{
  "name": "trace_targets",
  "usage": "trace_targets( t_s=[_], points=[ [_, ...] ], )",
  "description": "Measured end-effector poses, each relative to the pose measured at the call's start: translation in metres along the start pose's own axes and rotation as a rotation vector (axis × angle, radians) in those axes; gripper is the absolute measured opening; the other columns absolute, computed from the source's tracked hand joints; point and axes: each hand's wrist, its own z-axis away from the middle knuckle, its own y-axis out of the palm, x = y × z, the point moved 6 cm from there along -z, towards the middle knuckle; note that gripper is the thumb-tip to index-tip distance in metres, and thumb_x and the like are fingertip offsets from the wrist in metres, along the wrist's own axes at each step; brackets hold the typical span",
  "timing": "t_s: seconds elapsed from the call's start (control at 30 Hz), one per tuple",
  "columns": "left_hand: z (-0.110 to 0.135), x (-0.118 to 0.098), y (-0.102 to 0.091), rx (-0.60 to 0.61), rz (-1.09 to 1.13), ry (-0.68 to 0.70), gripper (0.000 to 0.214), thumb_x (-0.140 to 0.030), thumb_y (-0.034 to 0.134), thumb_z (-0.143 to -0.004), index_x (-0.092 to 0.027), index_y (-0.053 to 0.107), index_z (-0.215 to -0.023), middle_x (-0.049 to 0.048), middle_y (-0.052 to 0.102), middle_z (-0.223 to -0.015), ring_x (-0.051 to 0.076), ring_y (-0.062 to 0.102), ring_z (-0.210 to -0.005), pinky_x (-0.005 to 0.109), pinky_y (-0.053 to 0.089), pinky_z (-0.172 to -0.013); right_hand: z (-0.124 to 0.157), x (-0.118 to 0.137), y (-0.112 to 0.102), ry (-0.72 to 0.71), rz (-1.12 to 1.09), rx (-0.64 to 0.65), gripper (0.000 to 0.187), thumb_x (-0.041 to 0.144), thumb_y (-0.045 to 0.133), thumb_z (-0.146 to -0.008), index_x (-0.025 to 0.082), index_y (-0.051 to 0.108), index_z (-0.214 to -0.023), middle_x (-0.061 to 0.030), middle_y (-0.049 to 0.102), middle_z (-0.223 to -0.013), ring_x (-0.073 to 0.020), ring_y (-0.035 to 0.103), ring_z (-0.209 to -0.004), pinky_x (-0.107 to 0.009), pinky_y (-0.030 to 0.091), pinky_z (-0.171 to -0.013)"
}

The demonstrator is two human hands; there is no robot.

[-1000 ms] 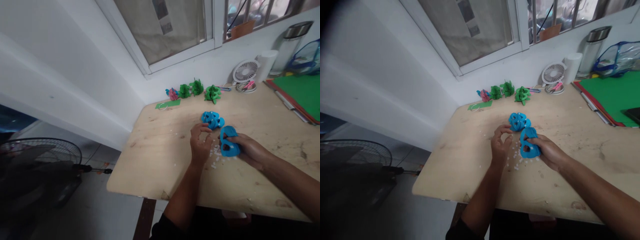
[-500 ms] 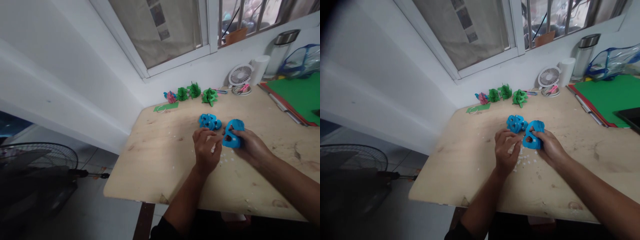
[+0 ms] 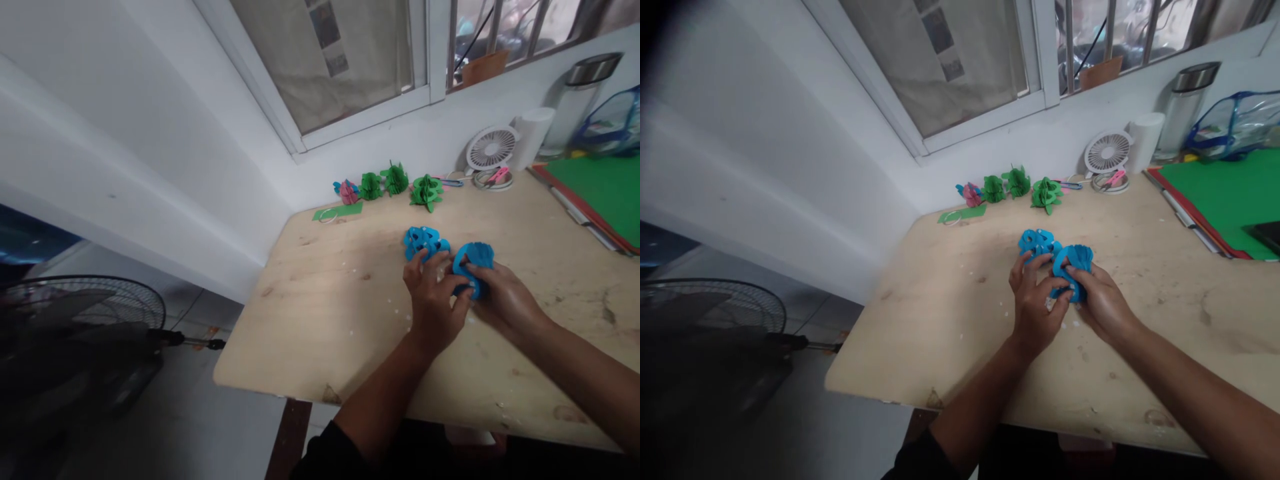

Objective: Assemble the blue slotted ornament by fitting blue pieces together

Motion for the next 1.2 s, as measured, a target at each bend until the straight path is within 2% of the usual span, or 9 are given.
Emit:
trace_targets(
  t_s=[0.1,0.27,0.4,0.67,0.93,1.1,1.2],
  points=[
    [0.001,0.001,0.002,0.01,0.016,-0.042,0.006,-0.027,0.076,-0.08,-0.023,0.074,-0.085,0.0066,0.062,-0.129,0.03,0.045,-0.134,0.052,0.041,-0.111,-0.002,-0.003,-0.005,-0.02,0.009,-0.043,0.02,0.028,0.088,-0.058,0.022,0.077,-0.074,0.0011,0.072,-0.074,-0.0117,0.061,-0.066,-0.016,0.05,-0.055],
    [0.002,0.003,0.005,-0.012,0.062,-0.071,0.009,-0.027,0.078,-0.078,-0.022,0.072,-0.082,0.0071,0.063,-0.129,0.031,0.045,-0.134,0.055,0.039,-0.112,-0.002,-0.008,-0.002,-0.009,-0.024,-0.001,0.017,0.027,0.089,-0.059,0.024,0.075,-0.069,0.0022,0.068,-0.071,-0.0108,0.057,-0.064,-0.018,0.05,-0.056],
    [0.003,0.006,0.01,0.027,0.055,-0.085,0.011,-0.029,0.079,-0.077,-0.022,0.071,-0.081,0.0079,0.064,-0.127,0.032,0.045,-0.135,0.056,0.039,-0.111,-0.002,-0.01,-0.001,-0.015,-0.004,0.004,0.016,0.027,0.087,-0.061,0.025,0.073,-0.068,0.0029,0.064,-0.069,-0.0115,0.055,-0.063,-0.02,0.048,-0.053],
    [0.0,0.008,0.013,0.086,0.062,-0.085,0.008,-0.023,0.077,-0.079,-0.022,0.07,-0.078,0.0083,0.064,-0.127,0.031,0.045,-0.135,0.055,0.038,-0.112,-0.002,-0.01,0.0,-0.046,0.02,0.013,0.012,0.028,0.081,-0.068,0.027,0.07,-0.071,0.0033,0.063,-0.071,-0.013,0.055,-0.063,-0.024,0.05,-0.059],
    [0.0,0.007,0.007,0.032,0.088,-0.05,0.008,-0.027,0.075,-0.082,-0.022,0.072,-0.087,0.0089,0.063,-0.128,0.029,0.045,-0.135,0.053,0.039,-0.112,-0.004,-0.01,-0.002,-0.041,0.046,0.031,0.012,0.034,0.082,-0.07,0.027,0.072,-0.074,0.0011,0.065,-0.074,-0.0162,0.057,-0.066,-0.028,0.05,-0.06],
    [-0.001,0.007,0.008,0.046,0.105,-0.018,0.004,-0.023,0.074,-0.083,-0.022,0.071,-0.08,0.0078,0.064,-0.127,0.029,0.048,-0.133,0.053,0.039,-0.113,-0.005,-0.011,0.0,-0.055,-0.001,0.062,0.015,0.033,0.082,-0.068,0.025,0.072,-0.076,0.0018,0.067,-0.077,-0.0132,0.058,-0.068,-0.024,0.05,-0.063],
    [-0.001,0.008,0.005,0.024,0.125,-0.02,0.005,-0.025,0.074,-0.083,-0.021,0.071,-0.083,0.0083,0.063,-0.128,0.029,0.047,-0.133,0.054,0.039,-0.113,-0.004,-0.011,0.003,-0.026,-0.054,0.056,0.015,0.029,0.084,-0.067,0.025,0.073,-0.076,0.0032,0.067,-0.078,-0.0106,0.057,-0.069,-0.019,0.049,-0.06]
  ],
)
